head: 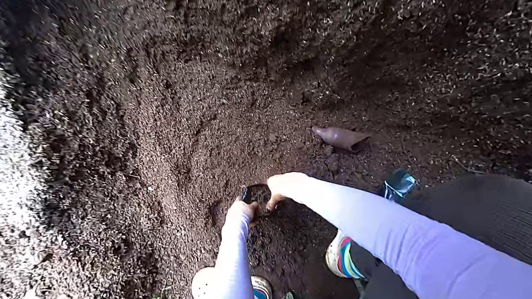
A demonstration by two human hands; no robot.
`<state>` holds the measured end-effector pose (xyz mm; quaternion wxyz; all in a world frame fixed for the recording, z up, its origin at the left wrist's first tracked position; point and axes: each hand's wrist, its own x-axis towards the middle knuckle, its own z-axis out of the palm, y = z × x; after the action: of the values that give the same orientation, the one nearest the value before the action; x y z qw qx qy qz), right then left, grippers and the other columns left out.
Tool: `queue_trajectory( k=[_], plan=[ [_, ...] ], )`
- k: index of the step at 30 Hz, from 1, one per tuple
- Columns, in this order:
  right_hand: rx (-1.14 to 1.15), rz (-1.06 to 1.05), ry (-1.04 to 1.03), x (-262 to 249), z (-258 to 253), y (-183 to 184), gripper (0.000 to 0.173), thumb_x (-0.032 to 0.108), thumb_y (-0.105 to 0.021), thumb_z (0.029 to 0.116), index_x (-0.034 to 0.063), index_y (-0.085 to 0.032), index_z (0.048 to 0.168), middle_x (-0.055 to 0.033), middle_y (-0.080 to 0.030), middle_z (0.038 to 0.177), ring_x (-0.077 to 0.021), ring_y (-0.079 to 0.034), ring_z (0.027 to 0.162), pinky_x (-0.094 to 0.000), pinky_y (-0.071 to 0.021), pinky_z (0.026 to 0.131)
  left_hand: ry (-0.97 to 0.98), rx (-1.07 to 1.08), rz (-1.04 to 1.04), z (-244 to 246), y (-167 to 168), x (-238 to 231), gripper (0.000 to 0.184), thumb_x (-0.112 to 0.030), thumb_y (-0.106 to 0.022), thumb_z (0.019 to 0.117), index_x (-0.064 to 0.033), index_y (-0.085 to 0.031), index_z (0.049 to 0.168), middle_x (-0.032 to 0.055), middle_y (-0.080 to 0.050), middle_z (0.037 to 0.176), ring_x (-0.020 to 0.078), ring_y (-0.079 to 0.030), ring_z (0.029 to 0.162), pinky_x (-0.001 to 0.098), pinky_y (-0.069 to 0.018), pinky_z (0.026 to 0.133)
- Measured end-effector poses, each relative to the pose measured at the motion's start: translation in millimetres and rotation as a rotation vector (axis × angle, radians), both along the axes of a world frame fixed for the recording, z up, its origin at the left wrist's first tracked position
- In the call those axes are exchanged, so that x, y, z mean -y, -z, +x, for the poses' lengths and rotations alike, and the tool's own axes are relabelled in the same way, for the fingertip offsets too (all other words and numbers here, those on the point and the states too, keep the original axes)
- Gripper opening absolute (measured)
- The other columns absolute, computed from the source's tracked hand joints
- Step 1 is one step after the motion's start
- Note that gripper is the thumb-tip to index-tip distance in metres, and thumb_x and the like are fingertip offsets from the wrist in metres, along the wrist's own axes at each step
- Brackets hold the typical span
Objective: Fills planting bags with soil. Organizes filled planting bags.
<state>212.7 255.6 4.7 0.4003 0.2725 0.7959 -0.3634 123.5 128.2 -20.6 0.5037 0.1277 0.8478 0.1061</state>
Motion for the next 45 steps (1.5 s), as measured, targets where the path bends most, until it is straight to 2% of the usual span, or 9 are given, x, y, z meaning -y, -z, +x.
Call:
queue_trajectory(
  k=[10, 14, 19, 23, 26, 30, 35, 37, 45],
  plan=[
    [-0.049, 0.169, 0.042, 14.8, -0.9, -3.5, 0.051, 0.017, -0.065, 0.0997, -0.0009, -0.05, 0.146, -0.0264, -0.056, 0.144, -0.043, -0.055, 0.134, -0.0619, -0.0466, 0.105, 0.178, -0.156, -0.076, 3.2, -2.9, -2.8, 0.06, -0.018, -0.061, 0.1012, -0.013, -0.037, 0.156, 0.0242, -0.063, 0.133, 0.0363, -0.068, 0.115, 0.0532, -0.056, 0.096],
    [-0.088, 0.02, -0.029, -14.2, 2.7, 10.3, 0.053, 0.031, -0.061, 0.104, 0.0002, -0.051, 0.147, -0.0289, -0.054, 0.144, -0.0432, -0.05, 0.138, -0.063, -0.0388, 0.112, 0.118, 0.079, -0.026, -5.4, -15.9, 0.6, 0.066, -0.023, -0.055, 0.1069, -0.0054, -0.019, 0.159, 0.0238, -0.06, 0.134, 0.0303, -0.069, 0.11, 0.045, -0.0579, 0.093],
    [-0.077, -0.032, 0.156, -16.8, -11.7, 28.8, 0.065, 0.052, -0.06, 0.1007, -0.001, -0.059, 0.138, -0.0266, -0.057, 0.142, -0.0395, -0.052, 0.137, -0.0614, -0.0386, 0.112, -0.006, 0.106, 0.049, -17.2, -15.0, 5.8, 0.056, -0.049, -0.042, 0.1098, -0.0141, -0.038, 0.154, 0.0175, -0.063, 0.119, 0.023, -0.063, 0.088, 0.038, -0.0521, 0.075],
    [-0.083, -0.005, 0.174, -9.6, -18.2, 24.3, 0.059, 0.037, -0.064, 0.1007, 0.0072, -0.05, 0.15, -0.0229, -0.057, 0.144, -0.0386, -0.053, 0.137, -0.0612, -0.0418, 0.11, 0.117, -0.076, 0.118, -13.2, -6.6, -5.2, 0.049, -0.022, -0.058, 0.1064, 0.0002, -0.045, 0.148, 0.0272, -0.057, 0.14, 0.0363, -0.059, 0.127, 0.0528, -0.0455, 0.108],
    [-0.097, 0.024, 0.127, -4.1, -18.3, 12.2, 0.05, 0.027, -0.065, 0.1013, 0.0103, -0.053, 0.148, -0.0205, -0.06, 0.141, -0.039, -0.056, 0.133, -0.0622, -0.046, 0.105, 0.252, -0.185, 0.047, -12.1, -3.3, -7.0, 0.051, -0.02, -0.061, 0.1032, -0.006, -0.047, 0.15, 0.024, -0.059, 0.142, 0.0387, -0.056, 0.133, 0.0588, -0.0418, 0.112],
    [-0.138, 0.075, 0.118, 0.9, -16.9, 1.7, 0.037, 0.016, -0.062, 0.1013, 0.0025, -0.062, 0.135, -0.0233, -0.062, 0.137, -0.0418, -0.059, 0.129, -0.0642, -0.0483, 0.101, 0.281, -0.341, -0.005, -4.2, -10.2, -6.2, 0.044, -0.025, -0.066, 0.0987, -0.008, -0.056, 0.138, 0.0227, -0.066, 0.129, 0.0404, -0.064, 0.122, 0.0633, -0.0482, 0.102],
    [-0.137, 0.014, -0.124, -28.6, -10.6, 7.9, 0.07, 0.049, -0.074, 0.0927, -0.0046, -0.06, 0.135, -0.0275, -0.06, 0.136, -0.042, -0.056, 0.131, -0.0647, -0.0433, 0.106, -0.268, 0.104, -0.007, 16.5, -14.4, 11.6, 0.073, -0.053, -0.051, 0.1053, -0.0091, -0.027, 0.158, 0.0226, -0.065, 0.123, 0.0295, -0.07, 0.098, 0.0424, -0.058, 0.082],
    [-0.167, 0.066, -0.12, -19.2, -6.1, 14.5, 0.059, 0.042, -0.08, 0.088, -0.0052, -0.067, 0.121, -0.0265, -0.065, 0.126, -0.0428, -0.062, 0.121, -0.0662, -0.0481, 0.097, -0.447, 0.211, 0.065, 27.8, -8.8, 10.2, 0.058, -0.047, -0.054, 0.1054, -0.0055, -0.045, 0.145, 0.0183, -0.071, 0.108, 0.0239, -0.073, 0.084, 0.0358, -0.0608, 0.071],
    [-0.207, 0.085, -0.007, 10.9, 0.7, -22.3, 0.025, 0.005, -0.062, 0.0976, -0.0051, -0.065, 0.121, -0.023, -0.063, 0.13, -0.0397, -0.062, 0.121, -0.058, -0.054, 0.09, -0.426, 0.021, 0.08, 33.5, 0.8, -2.0, 0.047, -0.012, -0.051, 0.1077, -0.0051, -0.031, 0.15, 0.015, -0.064, 0.093, 0.0163, -0.065, 0.063, 0.0288, -0.0547, 0.056]
  ],
)
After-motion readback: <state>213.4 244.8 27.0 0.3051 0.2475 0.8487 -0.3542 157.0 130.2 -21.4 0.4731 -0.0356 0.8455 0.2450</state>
